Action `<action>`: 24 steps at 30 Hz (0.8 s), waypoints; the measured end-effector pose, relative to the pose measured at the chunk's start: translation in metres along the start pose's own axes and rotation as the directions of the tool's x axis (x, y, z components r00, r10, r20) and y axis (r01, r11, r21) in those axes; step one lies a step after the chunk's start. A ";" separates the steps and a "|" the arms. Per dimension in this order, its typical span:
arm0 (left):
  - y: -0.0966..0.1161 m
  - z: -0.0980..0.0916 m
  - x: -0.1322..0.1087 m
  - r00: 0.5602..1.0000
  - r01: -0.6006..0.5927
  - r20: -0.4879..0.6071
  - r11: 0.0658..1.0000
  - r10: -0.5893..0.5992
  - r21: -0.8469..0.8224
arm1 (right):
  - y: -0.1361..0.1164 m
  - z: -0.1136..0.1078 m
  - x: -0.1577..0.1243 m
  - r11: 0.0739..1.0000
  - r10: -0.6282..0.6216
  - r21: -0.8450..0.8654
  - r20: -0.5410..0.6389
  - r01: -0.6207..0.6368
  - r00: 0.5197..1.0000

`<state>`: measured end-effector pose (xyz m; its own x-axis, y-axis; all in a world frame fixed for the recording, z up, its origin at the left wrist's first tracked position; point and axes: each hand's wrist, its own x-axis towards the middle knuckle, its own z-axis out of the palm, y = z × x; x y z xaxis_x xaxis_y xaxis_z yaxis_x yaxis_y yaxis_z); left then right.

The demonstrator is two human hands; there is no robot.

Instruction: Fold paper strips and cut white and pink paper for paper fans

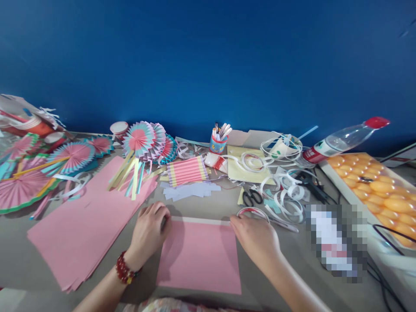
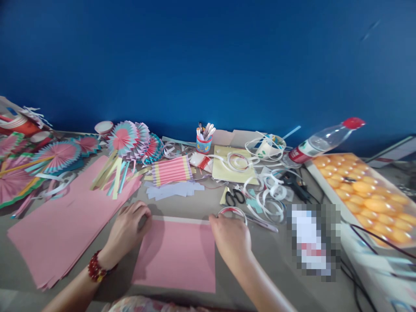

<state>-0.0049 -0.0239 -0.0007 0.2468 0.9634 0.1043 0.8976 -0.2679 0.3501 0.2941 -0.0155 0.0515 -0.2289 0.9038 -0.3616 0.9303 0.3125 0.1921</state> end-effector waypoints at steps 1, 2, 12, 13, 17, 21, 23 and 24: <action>0.000 0.000 0.000 1.000 -0.003 0.000 1.000 0.003 -0.001 | 0.000 -0.001 0.000 1.000 -0.004 0.000 -0.001 0.004 1.000; -0.001 0.000 0.000 1.000 -0.004 0.000 1.000 0.004 -0.002 | 0.000 -0.001 0.000 1.000 -0.006 0.000 0.000 0.006 1.000; 0.000 -0.001 0.000 1.000 -0.003 -0.007 1.000 0.004 0.005 | -0.002 -0.004 0.001 1.000 0.003 0.017 0.047 -0.004 0.999; 0.000 -0.001 0.000 1.000 -0.004 -0.005 1.000 0.004 0.005 | -0.002 -0.005 0.001 1.000 0.004 0.018 0.051 -0.005 0.999; -0.001 -0.001 0.001 1.000 -0.014 -0.009 1.000 0.014 0.012 | -0.003 -0.007 0.001 1.000 0.003 0.015 0.049 -0.004 0.999; 0.000 -0.002 0.001 1.000 -0.009 0.001 1.000 0.009 0.014 | -0.004 -0.006 0.001 1.000 0.002 0.024 0.042 -0.003 0.999; 0.000 -0.002 0.000 1.000 -0.005 0.002 1.000 0.005 0.011 | -0.004 -0.005 0.001 1.000 -0.001 0.029 0.031 0.000 1.000; 0.000 -0.002 0.000 1.000 -0.002 0.004 1.000 0.002 0.009 | -0.004 -0.004 0.001 1.000 -0.001 0.030 0.026 0.001 1.000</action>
<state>-0.0052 -0.0236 0.0012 0.2504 0.9628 0.1017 0.9003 -0.2702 0.3411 0.2885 -0.0144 0.0538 -0.2226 0.8954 -0.3856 0.9384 0.3040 0.1645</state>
